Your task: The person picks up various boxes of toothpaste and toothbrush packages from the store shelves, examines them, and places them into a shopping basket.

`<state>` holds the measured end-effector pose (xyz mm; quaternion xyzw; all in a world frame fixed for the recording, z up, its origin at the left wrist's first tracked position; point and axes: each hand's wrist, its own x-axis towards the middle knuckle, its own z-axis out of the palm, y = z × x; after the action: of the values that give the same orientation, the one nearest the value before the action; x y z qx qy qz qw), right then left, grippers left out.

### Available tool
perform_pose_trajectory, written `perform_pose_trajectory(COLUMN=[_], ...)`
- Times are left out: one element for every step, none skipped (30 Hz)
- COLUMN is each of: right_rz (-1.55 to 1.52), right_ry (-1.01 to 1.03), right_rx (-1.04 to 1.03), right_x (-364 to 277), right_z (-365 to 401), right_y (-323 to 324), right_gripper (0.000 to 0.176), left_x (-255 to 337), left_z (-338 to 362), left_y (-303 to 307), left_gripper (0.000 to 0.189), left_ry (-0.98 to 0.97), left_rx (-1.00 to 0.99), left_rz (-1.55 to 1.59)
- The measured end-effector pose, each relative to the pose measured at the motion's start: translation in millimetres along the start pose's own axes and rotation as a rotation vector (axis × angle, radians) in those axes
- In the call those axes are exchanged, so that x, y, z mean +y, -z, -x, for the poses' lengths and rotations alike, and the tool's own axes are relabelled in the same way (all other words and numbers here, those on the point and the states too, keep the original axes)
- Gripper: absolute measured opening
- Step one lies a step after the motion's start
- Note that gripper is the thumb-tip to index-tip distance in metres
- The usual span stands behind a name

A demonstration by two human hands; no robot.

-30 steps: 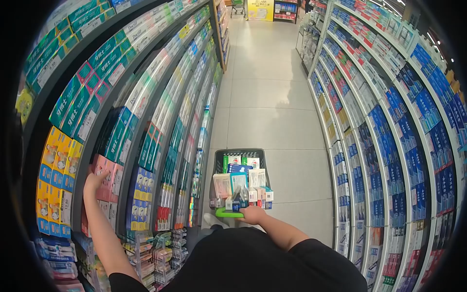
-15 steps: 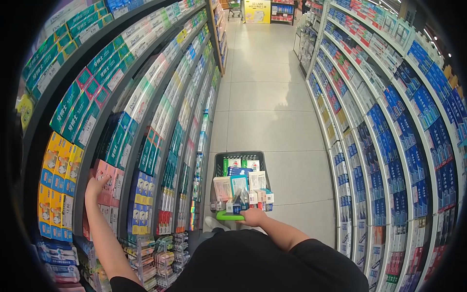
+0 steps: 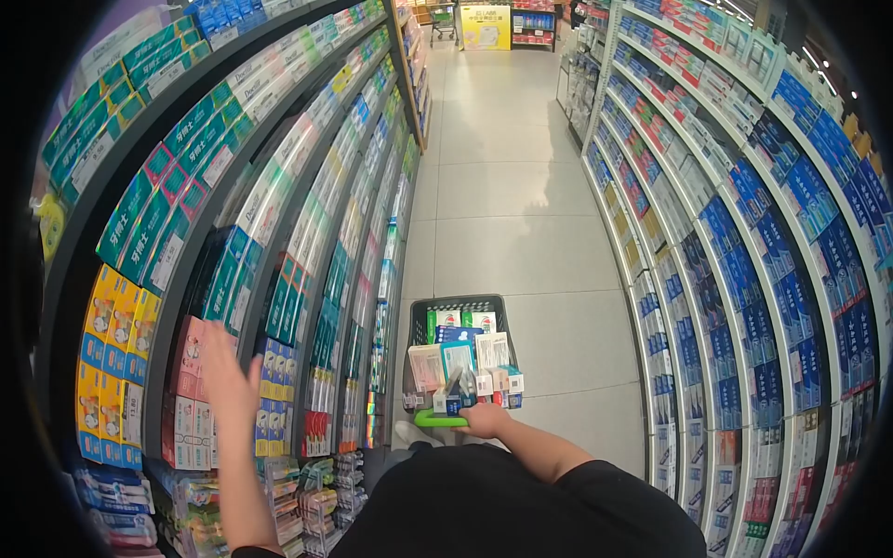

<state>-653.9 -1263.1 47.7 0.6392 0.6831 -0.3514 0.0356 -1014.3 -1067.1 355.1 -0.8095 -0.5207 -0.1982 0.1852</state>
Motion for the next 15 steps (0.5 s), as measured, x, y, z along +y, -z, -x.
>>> perform_pose_trajectory(right_rz=[-0.002,-0.005,-0.014,-0.022,-0.028,-0.024,-0.020,-0.016,-0.010,-0.005,0.000,0.007,0.014,0.022,0.025], right_ry=[0.004,0.008,0.015,0.021,0.028,0.027,0.024,0.021,0.023,0.024,0.025,0.022,0.019,0.016,0.018], right_rx=[-0.003,-0.007,0.006,0.018,0.030,0.022,0.016,0.009,0.011,0.013,0.014,0.001,-0.012,-0.024,-0.026], right_x=[0.9,1.7,3.0,5.1,7.1,7.2,6.7,6.3,7.2,8.4,9.3,7.6,4.7,3.3,3.4], right_z=[-0.9,-1.9,-3.2,-4.5,-4.6,-4.5,-5.5,-6.1,-6.7,-8.4,-9.5,-8.0,-6.0,-5.7,-6.8], right_y=[-0.2,-1.0,-3.1,-5.6,-6.7,-6.5,-5.4,-4.8,-6.0,-7.9,-9.3,-7.0,-1.9,2.2,3.1], right_gripper=[0.061,0.061,0.062,0.063,0.064,0.064,0.064,0.064,0.064,0.064,0.064,0.063,0.063,0.062,0.062], left_x=[17.5,35.7,53.6,70.0,85.9,100.5,114.0,126.2,138.1,149.4,160.4,169.5,176.9,183.2,188.0], left_z=[10.6,24.1,39.2,53.9,70.6,93.0,116.3,138.1,157.3,172.4,185.8,197.2,206.0,213.3,213.7], left_y=[-5.5,-16.9,-32.3,-49.6,-69.9,-94.9,-121.0,-143.3,-162.4,-179.3,-194.3,-206.2,-215.0,-224.4,-229.3], left_gripper=[0.082,0.079,0.077,0.073,0.069,0.066,0.063,0.062,0.062,0.060,0.059,0.057,0.053,0.049,0.046], left_ry=[-0.028,-0.070,-0.110,-0.151,-0.191,-0.236,-0.282,-0.336,-0.390,-0.416,-0.442,-0.469,-0.453,-0.436,-0.419], left_rx=[-0.058,-0.123,-0.188,-0.320,-0.451,-0.550,-0.648,-0.715,-0.782,-0.827,-0.873,-0.920,-0.872,-0.821,-0.772], left_rz=[0.055,0.142,0.229,0.342,0.456,0.496,0.536,0.567,0.598,0.581,0.564,0.547,0.530,0.513,0.496])
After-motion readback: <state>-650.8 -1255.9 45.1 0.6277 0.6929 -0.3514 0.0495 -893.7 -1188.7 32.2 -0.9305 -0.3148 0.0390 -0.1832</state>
